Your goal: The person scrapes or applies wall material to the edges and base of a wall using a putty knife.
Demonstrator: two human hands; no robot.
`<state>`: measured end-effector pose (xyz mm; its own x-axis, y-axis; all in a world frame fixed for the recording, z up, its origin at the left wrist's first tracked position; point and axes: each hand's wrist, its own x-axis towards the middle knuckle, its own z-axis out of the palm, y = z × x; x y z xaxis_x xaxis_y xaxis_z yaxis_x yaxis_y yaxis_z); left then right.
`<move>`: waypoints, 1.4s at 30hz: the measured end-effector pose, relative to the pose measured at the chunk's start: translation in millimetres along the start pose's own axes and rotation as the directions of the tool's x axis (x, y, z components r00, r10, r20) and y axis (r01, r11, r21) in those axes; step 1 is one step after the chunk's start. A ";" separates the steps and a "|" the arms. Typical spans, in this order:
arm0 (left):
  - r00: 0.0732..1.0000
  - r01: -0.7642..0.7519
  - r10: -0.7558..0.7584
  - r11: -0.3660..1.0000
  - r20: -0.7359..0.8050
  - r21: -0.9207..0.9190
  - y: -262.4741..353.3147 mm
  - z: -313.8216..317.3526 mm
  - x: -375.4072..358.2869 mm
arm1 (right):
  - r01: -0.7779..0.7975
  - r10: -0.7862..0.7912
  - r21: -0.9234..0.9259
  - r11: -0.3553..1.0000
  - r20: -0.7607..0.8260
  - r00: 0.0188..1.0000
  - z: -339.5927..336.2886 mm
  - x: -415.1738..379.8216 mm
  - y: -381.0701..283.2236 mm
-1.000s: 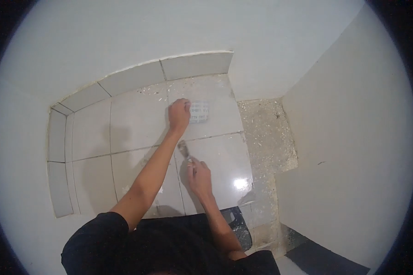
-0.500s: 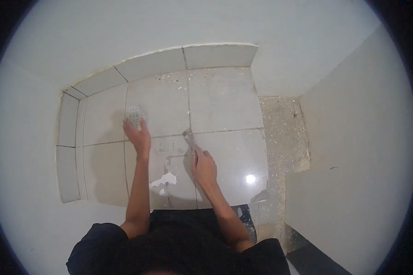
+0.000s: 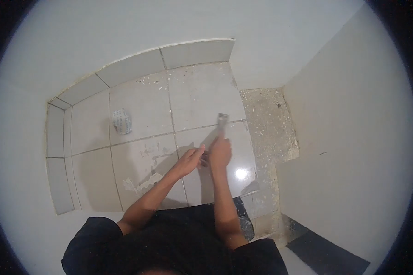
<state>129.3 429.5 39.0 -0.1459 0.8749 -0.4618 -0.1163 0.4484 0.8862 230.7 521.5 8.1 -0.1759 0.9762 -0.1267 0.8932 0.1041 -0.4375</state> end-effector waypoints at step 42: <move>0.853 0.122 -0.151 0.988 0.499 0.090 -0.2 -2.0 9.5 | 0.224 -0.002 0.501 0.836 -0.404 0.915 -62.7 1.4 56.2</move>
<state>125.9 437.4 34.3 0.3837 0.7703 -0.5093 -0.0446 0.5663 0.8230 306.6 540.6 39.2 0.0044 0.9695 0.2452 0.4997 0.2103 -0.8403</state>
